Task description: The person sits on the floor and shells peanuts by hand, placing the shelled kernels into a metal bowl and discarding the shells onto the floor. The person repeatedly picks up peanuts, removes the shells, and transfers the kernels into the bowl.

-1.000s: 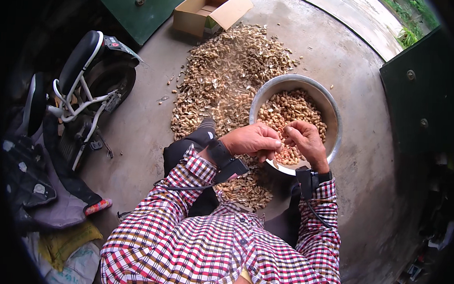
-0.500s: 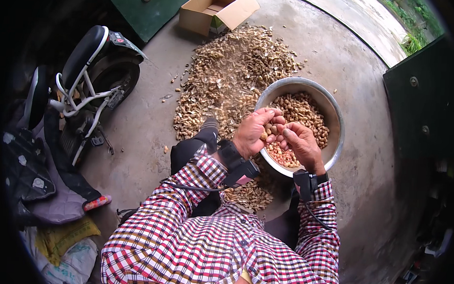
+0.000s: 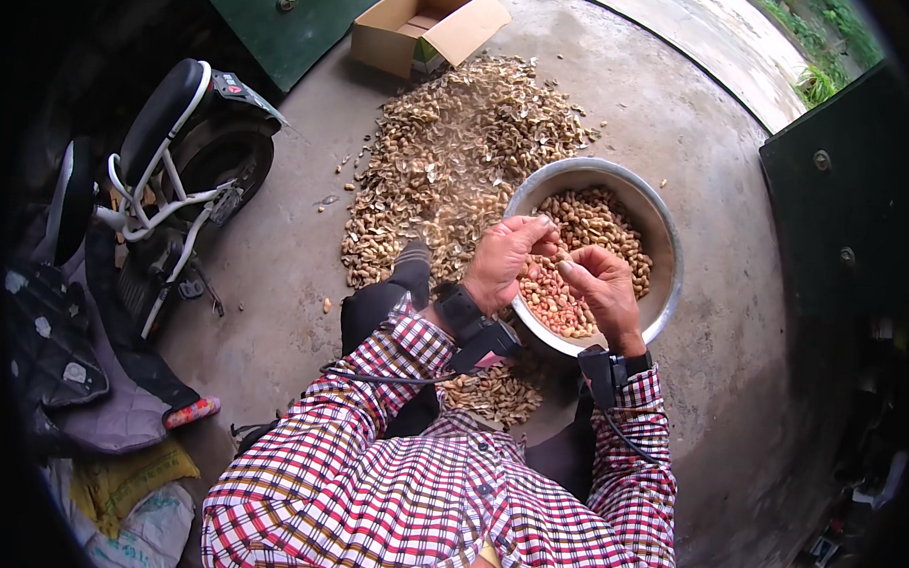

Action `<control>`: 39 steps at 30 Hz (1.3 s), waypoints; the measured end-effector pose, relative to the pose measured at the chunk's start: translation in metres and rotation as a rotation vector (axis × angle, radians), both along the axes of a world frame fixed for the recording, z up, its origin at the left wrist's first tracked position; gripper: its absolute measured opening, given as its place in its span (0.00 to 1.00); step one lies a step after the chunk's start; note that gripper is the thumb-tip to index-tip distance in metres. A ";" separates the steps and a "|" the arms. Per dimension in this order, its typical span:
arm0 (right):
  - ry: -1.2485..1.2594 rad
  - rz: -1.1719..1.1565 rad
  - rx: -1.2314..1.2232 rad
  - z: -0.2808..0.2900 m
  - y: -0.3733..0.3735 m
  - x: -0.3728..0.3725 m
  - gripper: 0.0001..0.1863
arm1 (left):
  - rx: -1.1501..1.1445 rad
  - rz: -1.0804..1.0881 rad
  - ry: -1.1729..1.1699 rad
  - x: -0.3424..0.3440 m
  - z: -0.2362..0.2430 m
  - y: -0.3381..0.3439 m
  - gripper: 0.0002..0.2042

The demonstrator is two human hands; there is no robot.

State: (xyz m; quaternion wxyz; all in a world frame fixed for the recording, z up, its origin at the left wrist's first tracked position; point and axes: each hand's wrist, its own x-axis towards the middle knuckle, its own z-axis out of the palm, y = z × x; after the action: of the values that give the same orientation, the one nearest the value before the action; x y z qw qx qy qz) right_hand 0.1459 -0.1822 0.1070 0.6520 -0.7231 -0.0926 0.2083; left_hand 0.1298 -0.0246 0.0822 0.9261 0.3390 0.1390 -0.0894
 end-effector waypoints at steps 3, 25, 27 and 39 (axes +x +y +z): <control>-0.083 0.010 -0.002 -0.006 -0.006 0.004 0.07 | 0.094 -0.118 -0.009 -0.004 0.001 0.000 0.06; 0.138 -0.089 0.331 0.006 0.000 -0.002 0.11 | -0.076 -0.271 0.024 -0.008 0.008 -0.004 0.06; 0.105 -0.054 0.297 0.001 -0.003 0.001 0.10 | -0.086 -0.289 0.026 -0.009 0.008 -0.004 0.06; 0.087 -0.066 0.239 -0.001 -0.005 0.004 0.07 | 0.087 -0.300 -0.070 -0.011 0.002 -0.007 0.06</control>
State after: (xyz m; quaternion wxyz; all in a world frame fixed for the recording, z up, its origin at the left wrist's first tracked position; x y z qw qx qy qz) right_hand 0.1498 -0.1872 0.1055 0.7435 -0.6331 -0.0643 0.2054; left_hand 0.1192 -0.0311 0.0843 0.8910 0.3987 0.0584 -0.2090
